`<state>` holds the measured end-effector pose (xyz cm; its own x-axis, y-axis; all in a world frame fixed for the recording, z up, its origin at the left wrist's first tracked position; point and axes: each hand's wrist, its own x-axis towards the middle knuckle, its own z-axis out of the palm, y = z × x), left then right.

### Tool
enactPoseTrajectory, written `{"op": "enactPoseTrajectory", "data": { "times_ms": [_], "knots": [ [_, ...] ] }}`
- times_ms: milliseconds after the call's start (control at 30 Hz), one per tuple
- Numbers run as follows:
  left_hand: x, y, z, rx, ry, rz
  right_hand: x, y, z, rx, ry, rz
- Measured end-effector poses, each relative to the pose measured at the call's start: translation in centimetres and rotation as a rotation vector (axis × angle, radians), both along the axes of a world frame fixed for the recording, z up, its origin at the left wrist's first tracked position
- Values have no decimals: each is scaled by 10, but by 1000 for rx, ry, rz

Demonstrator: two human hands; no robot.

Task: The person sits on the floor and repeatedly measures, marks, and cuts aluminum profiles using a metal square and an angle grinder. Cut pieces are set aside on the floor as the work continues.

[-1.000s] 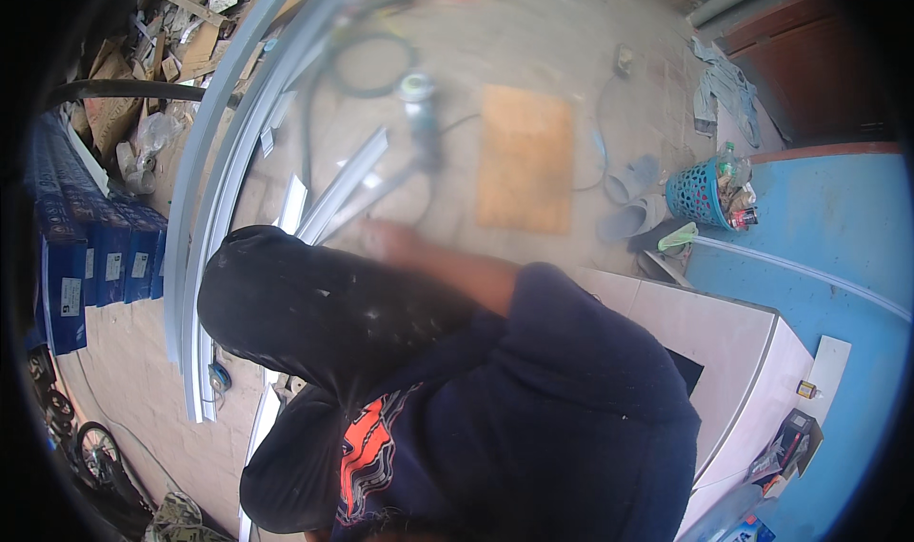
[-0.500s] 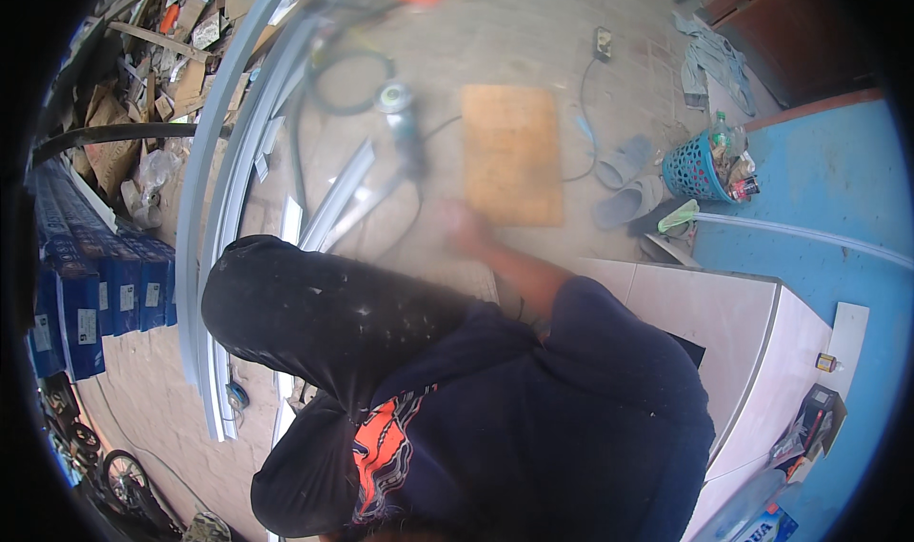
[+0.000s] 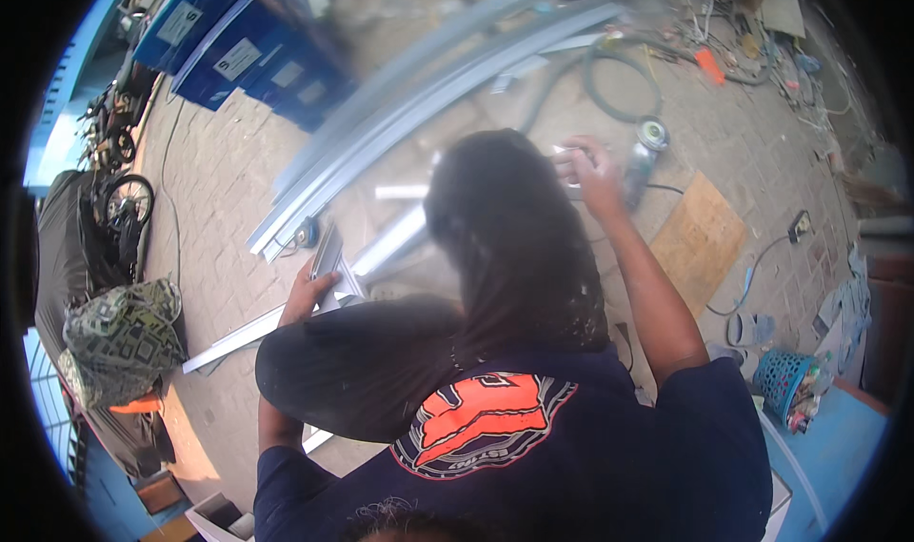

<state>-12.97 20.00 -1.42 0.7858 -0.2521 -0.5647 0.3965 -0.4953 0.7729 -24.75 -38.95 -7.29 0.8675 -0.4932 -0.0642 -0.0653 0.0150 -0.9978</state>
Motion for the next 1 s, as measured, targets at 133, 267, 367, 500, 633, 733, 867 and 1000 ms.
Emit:
{"op": "enactPoseTrajectory", "data": {
  "times_ms": [133, 267, 367, 500, 633, 733, 867, 1000],
  "knots": [
    [72, -42, 76, -34, -31, -173, 124, 49, 103, 25, -41, 461],
    [106, -117, 118, -197, 23, -274, 182, 117, 122, 67, 62, 838],
    [114, -157, 102, -235, 22, -317, 195, 131, 92, 287, 140, 882],
    [113, -186, 26, -263, 167, -383, 186, 128, 18, 465, 369, 708],
    [90, -193, -70, -233, 238, -376, 158, 126, -74, 390, 321, 689],
    [66, -184, -130, -208, 261, -407, 139, 135, -133, 200, 495, 459],
    [49, -175, -164, -14, 14, -476, 121, 140, -157, 238, 584, 337],
    [52, -188, -149, -211, 101, -173, 116, 153, -131, 474, 506, 133]
  ]
}}
